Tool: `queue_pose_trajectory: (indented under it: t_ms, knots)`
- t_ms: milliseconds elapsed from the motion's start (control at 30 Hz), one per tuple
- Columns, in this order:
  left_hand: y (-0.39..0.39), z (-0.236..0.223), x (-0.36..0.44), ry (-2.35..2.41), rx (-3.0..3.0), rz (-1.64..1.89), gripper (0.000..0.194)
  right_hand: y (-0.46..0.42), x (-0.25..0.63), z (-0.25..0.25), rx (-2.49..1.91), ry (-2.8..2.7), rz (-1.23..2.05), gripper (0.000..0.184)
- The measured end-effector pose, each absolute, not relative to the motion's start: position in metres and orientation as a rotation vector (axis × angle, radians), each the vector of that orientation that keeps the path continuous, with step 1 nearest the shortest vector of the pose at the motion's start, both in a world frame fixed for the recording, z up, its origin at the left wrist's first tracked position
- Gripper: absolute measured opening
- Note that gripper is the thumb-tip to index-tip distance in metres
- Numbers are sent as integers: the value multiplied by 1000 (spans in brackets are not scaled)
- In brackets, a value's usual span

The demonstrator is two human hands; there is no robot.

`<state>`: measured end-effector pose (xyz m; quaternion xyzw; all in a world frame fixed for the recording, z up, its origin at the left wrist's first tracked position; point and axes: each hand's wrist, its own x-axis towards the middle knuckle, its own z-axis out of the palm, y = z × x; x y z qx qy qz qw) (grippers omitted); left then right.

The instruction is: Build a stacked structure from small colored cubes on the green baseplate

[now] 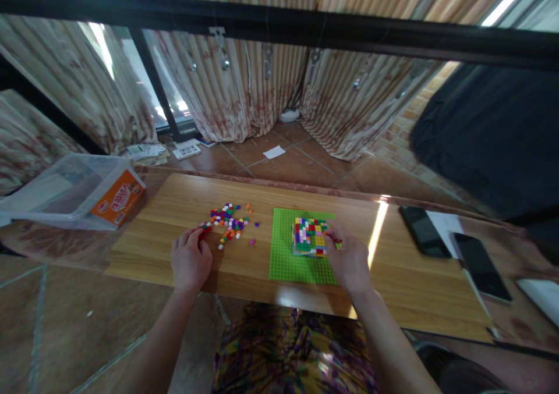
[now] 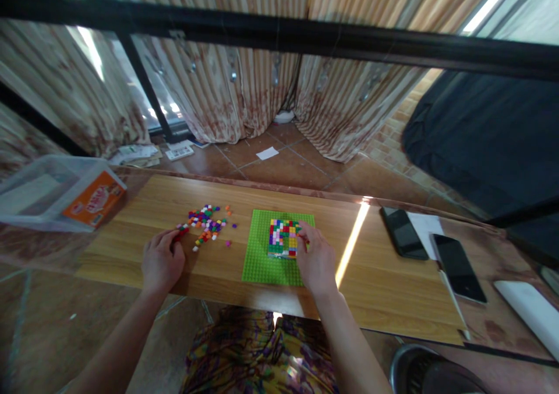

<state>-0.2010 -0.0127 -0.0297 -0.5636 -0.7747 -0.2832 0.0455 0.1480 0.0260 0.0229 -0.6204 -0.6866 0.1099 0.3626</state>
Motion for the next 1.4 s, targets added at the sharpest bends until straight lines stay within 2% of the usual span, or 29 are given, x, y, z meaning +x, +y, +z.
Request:
queue_pose_trajectory:
  t_ms: [967, 1233, 1400]
  knots:
    - [-14, -27, -198, -2389, -1714, -888, 35, 22, 152, 7, -1523, -1644, 212, 29]
    - [-14, -26, -197, -2383, -1715, -909, 35, 21, 152, 7, -1534, -1354, 479, 33]
    - [-14, -26, -197, -2392, -1721, -899, 36, 32, 152, -4, -1448, -1013, 814, 38]
